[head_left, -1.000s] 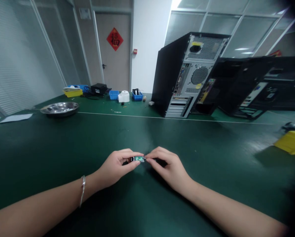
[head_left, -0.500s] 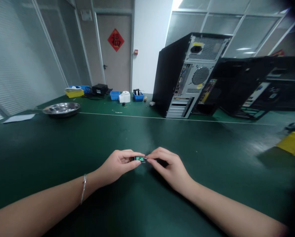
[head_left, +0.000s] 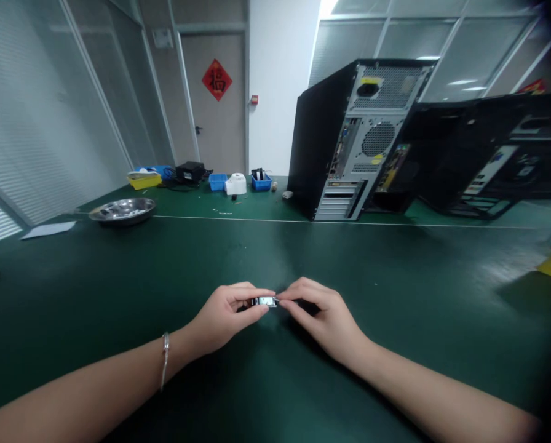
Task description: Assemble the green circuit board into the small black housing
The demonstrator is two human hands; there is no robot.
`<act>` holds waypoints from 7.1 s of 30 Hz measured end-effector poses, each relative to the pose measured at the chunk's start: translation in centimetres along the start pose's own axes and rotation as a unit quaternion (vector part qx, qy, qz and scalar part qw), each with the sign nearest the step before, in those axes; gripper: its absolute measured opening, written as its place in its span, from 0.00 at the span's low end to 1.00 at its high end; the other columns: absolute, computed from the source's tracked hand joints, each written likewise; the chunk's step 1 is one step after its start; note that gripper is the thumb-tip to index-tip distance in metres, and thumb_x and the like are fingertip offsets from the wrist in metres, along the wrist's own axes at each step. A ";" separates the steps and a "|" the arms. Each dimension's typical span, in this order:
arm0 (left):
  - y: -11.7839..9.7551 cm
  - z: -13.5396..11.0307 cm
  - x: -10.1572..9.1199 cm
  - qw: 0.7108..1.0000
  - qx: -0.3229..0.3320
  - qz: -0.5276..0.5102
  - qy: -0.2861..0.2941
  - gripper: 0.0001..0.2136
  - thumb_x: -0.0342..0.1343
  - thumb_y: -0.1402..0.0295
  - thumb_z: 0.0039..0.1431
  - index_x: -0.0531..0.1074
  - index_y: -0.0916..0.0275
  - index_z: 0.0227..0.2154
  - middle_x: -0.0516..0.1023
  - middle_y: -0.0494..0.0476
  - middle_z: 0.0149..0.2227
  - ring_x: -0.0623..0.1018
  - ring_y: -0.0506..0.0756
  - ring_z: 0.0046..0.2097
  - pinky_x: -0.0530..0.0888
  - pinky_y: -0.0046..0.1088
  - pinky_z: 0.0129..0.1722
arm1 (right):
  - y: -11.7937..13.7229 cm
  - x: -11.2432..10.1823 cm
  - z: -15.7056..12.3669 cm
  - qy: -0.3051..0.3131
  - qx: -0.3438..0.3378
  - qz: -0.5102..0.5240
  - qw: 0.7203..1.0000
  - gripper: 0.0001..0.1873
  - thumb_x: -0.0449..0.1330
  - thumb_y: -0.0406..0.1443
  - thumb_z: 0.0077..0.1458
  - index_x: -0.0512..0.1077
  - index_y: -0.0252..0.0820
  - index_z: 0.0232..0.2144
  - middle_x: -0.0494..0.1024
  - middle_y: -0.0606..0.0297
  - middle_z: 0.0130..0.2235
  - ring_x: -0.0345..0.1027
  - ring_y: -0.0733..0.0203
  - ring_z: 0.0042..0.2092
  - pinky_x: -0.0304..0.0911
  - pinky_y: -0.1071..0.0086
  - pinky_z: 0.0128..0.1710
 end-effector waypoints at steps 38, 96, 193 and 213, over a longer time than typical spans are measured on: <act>1.2 -0.1 -0.2 0.990 -0.079 -0.110 0.033 0.14 0.63 0.66 0.56 0.80 0.58 0.45 0.76 0.55 0.40 0.74 0.53 0.42 0.70 0.32 0.48 | -0.1 0.3 0.2 0.006 -0.003 0.024 1.000 0.08 0.59 0.37 0.62 0.79 0.44 0.35 0.79 0.62 0.34 0.73 0.60 0.36 0.69 0.66 0.36; 0.9 0.3 -0.6 0.995 -0.083 -0.060 0.001 0.16 0.51 0.63 0.65 0.70 0.64 0.52 0.72 0.53 0.31 0.70 0.52 0.33 0.68 0.32 0.38 | 0.2 0.8 -0.1 0.032 -0.016 -0.015 0.999 0.06 0.59 0.35 0.62 0.76 0.43 0.39 0.80 0.61 0.35 0.74 0.60 0.37 0.69 0.67 0.39; 0.1 0.1 -0.2 0.996 -0.026 -0.078 -0.018 0.12 0.63 0.70 0.55 0.80 0.64 0.42 0.78 0.59 0.41 0.79 0.52 0.36 0.78 0.31 0.42 | -0.8 0.4 0.0 0.033 0.023 -0.004 0.999 0.07 0.59 0.33 0.61 0.78 0.44 0.37 0.79 0.63 0.35 0.73 0.61 0.36 0.68 0.68 0.38; 1.3 0.2 -0.3 0.992 -0.070 -0.100 -0.009 0.14 0.64 0.68 0.54 0.79 0.65 0.44 0.81 0.59 0.38 0.80 0.54 0.37 0.77 0.34 0.45 | -0.5 0.3 0.0 0.028 0.025 0.002 0.999 0.07 0.59 0.34 0.61 0.78 0.43 0.36 0.80 0.63 0.34 0.74 0.61 0.36 0.68 0.67 0.38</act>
Point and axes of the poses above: each hand's wrist, its own z-axis towards the middle knuckle, its own x-axis out of the palm, y = z × x, the point moved 8 cm from there along z, towards the middle knuckle
